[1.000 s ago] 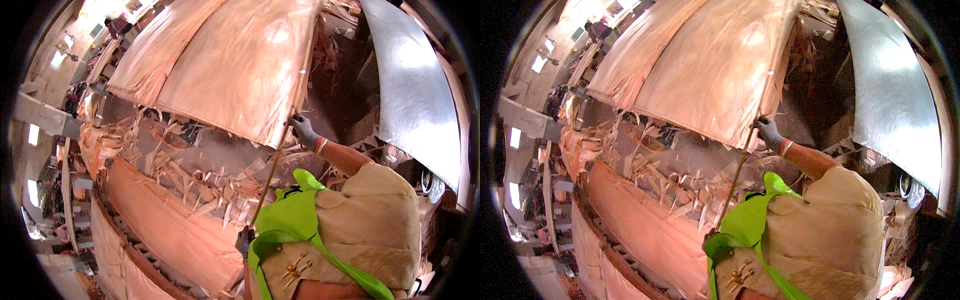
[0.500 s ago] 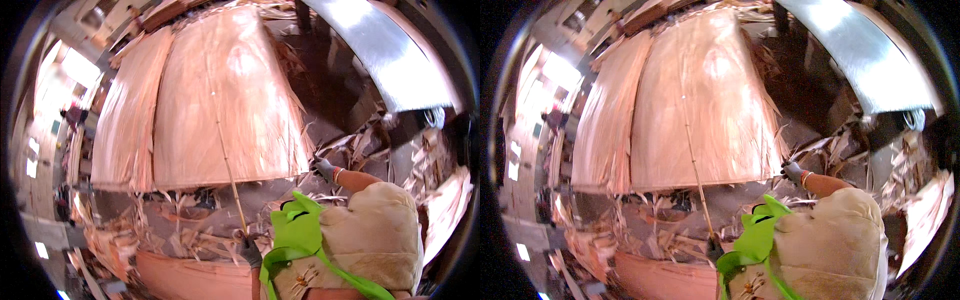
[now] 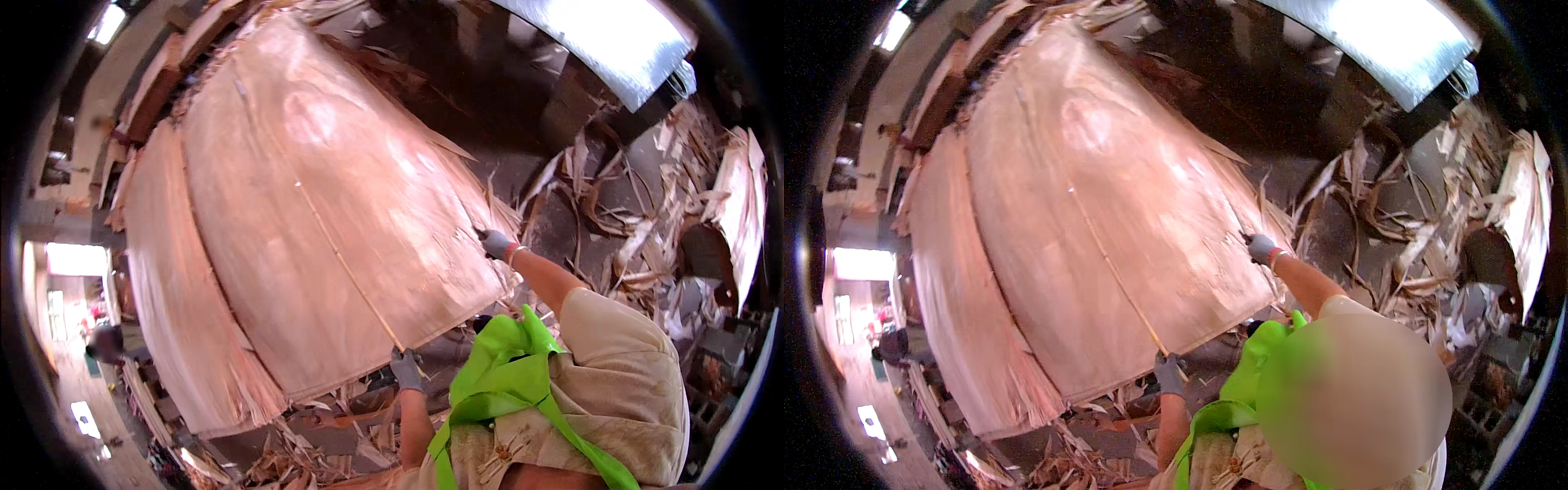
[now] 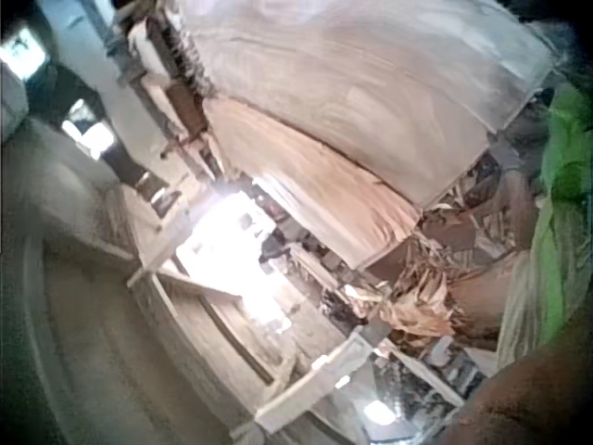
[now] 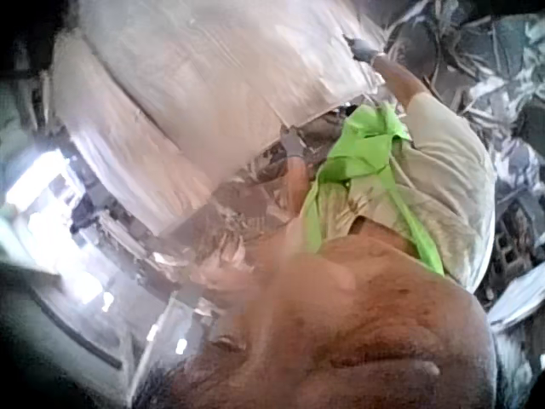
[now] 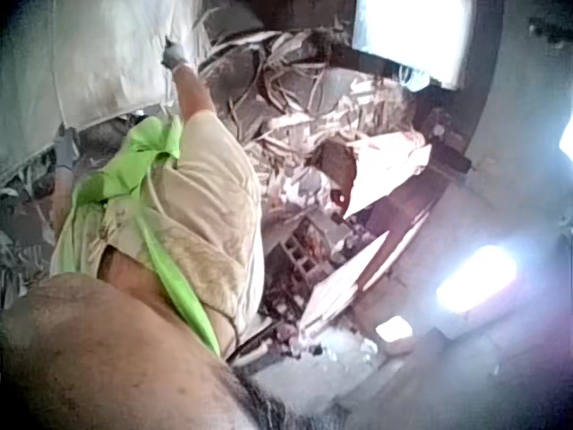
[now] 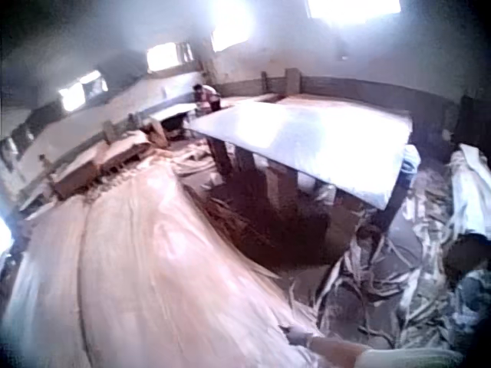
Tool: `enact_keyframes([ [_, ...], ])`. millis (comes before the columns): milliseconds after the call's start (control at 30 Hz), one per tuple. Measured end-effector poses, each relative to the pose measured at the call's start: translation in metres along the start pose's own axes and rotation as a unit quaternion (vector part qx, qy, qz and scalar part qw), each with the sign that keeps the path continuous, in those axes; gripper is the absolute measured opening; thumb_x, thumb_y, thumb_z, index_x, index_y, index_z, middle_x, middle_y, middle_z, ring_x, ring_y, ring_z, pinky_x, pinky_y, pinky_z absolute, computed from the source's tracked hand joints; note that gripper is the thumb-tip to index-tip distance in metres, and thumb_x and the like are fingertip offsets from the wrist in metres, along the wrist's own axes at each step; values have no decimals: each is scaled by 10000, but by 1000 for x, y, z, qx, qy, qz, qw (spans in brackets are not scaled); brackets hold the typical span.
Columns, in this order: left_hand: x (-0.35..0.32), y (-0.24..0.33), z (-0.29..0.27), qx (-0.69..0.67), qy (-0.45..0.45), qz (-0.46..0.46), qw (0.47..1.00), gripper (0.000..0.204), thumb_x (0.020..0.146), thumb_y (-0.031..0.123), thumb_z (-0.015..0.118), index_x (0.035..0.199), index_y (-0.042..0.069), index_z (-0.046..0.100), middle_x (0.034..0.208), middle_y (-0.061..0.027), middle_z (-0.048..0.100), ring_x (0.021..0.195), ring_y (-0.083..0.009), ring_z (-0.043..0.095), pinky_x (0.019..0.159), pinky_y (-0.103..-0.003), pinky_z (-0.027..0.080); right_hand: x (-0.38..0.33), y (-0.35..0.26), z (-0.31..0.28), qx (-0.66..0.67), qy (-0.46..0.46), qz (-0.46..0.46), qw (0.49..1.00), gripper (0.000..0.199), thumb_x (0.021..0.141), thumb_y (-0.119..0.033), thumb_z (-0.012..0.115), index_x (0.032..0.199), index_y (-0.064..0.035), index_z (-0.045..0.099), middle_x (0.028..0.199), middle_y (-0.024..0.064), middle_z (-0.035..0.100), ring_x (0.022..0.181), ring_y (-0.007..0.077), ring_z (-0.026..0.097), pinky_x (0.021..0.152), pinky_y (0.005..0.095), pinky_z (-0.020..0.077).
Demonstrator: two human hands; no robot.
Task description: The person prepares large thin wood sheets by laying them onto a metal-topped workbench, smoothing them out, and then using a knife to trim pieces and cut the sheets to size.
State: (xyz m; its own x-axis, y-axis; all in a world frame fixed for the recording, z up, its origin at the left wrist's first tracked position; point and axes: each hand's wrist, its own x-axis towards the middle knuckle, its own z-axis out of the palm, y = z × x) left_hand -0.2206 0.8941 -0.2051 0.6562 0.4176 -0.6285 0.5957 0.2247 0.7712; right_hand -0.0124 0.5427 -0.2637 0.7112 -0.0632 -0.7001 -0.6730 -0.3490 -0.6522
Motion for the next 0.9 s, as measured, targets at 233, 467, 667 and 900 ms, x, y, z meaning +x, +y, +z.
enact_keyframes([
  [233, 33, -55, -19, 124, -5, -61, 990, 232, 889, 79, 538, 1116, 36, 525, 717, -16, 529, 559, -98, 491, 472, -260, 403, 109, 1, 14, -255, 63, -27, 964, 245, 796, -118, 472, 931, -10, 646, 860, 215, 658, 801, 353, 648, 726, 438, 509],
  [467, 80, -129, -60, 122, -16, -49, 991, 68, 905, 124, 519, 909, 65, 487, 686, -7, 481, 539, -85, 446, 454, -229, 353, 196, -42, 30, -251, 217, -64, 941, 204, 794, -75, 483, 933, 0, 613, 954, 274, 593, 879, 413, 596, 779, 467, 479],
  [667, 82, -99, -37, 71, -34, -131, 988, 77, 880, 53, 494, 956, 45, 502, 689, 0, 478, 553, -85, 447, 476, -227, 363, 232, -39, 18, -223, 269, -98, 932, 203, 805, -138, 566, 954, 0, 569, 969, 251, 598, 937, 404, 578, 786, 466, 467],
  [900, 92, -115, -52, 105, -42, -110, 987, 159, 846, -22, 484, 990, 44, 501, 634, -4, 479, 476, -86, 440, 413, -239, 356, 259, -44, 22, -239, 299, -42, 923, 201, 802, -173, 589, 980, -81, 599, 1019, 219, 602, 915, 381, 602, 770, 465, 486],
])
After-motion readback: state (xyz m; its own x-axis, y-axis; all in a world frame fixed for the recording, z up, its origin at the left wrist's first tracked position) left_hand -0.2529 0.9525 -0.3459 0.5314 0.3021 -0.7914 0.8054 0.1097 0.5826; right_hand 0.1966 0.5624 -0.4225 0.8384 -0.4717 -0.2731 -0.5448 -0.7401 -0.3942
